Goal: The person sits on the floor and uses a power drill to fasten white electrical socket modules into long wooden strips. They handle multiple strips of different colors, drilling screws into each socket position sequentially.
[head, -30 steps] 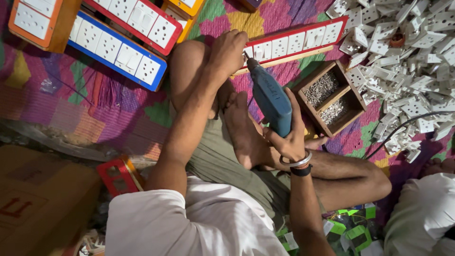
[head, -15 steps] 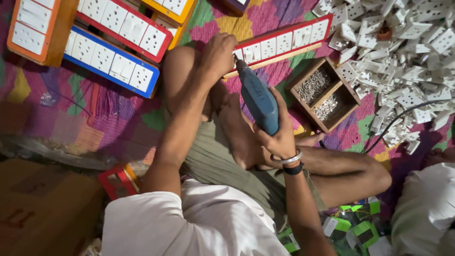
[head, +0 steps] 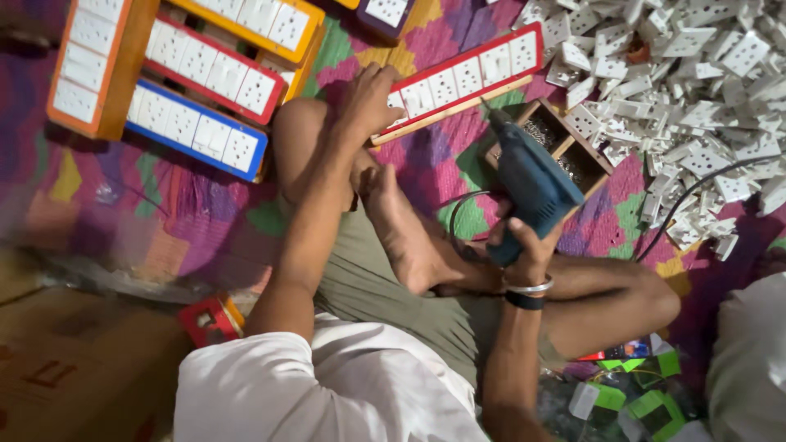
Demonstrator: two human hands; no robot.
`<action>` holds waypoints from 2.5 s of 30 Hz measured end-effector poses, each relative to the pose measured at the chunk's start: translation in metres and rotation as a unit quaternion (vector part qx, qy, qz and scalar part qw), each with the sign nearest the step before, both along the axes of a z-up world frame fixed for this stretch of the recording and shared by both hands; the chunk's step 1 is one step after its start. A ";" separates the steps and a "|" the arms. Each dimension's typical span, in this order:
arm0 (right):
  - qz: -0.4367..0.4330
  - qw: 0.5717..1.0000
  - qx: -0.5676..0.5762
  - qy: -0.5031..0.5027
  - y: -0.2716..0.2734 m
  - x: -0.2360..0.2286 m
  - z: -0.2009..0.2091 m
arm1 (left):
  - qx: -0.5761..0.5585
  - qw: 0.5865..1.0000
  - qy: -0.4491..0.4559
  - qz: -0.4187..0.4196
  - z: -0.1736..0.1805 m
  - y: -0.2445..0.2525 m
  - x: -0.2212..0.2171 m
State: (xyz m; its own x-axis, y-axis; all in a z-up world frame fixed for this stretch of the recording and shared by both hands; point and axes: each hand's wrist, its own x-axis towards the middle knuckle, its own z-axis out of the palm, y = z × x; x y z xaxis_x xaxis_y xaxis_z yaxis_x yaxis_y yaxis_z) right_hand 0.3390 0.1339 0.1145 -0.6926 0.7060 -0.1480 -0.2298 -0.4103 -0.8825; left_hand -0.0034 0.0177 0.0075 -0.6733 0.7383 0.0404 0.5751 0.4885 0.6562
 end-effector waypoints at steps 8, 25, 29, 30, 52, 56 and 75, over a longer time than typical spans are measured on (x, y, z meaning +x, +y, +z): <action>-0.077 0.984 -0.136 0.084 0.024 0.029 -0.020 | 0.107 0.978 0.017 -0.181 -0.017 0.212 -0.011; -0.096 0.968 -0.203 0.116 0.035 0.041 -0.034 | -0.043 0.982 0.072 -0.170 0.160 0.167 -0.026; -0.104 0.965 -0.211 0.114 0.044 0.036 -0.024 | 0.103 0.980 0.036 -0.168 0.226 0.049 -0.032; -0.102 0.965 -0.211 0.116 0.048 0.036 -0.022 | 0.129 0.978 -0.050 -0.156 0.220 0.029 -0.028; -0.104 0.988 -0.099 0.051 0.048 0.001 0.010 | 0.028 0.980 0.039 -0.193 0.058 0.118 0.007; -0.060 0.991 -0.087 0.078 0.057 -0.002 0.008 | -0.013 0.978 0.032 -0.207 0.033 0.148 -0.001; -0.053 0.982 -0.140 0.112 0.059 -0.014 -0.026 | 0.060 0.973 0.041 -0.217 0.018 0.168 0.019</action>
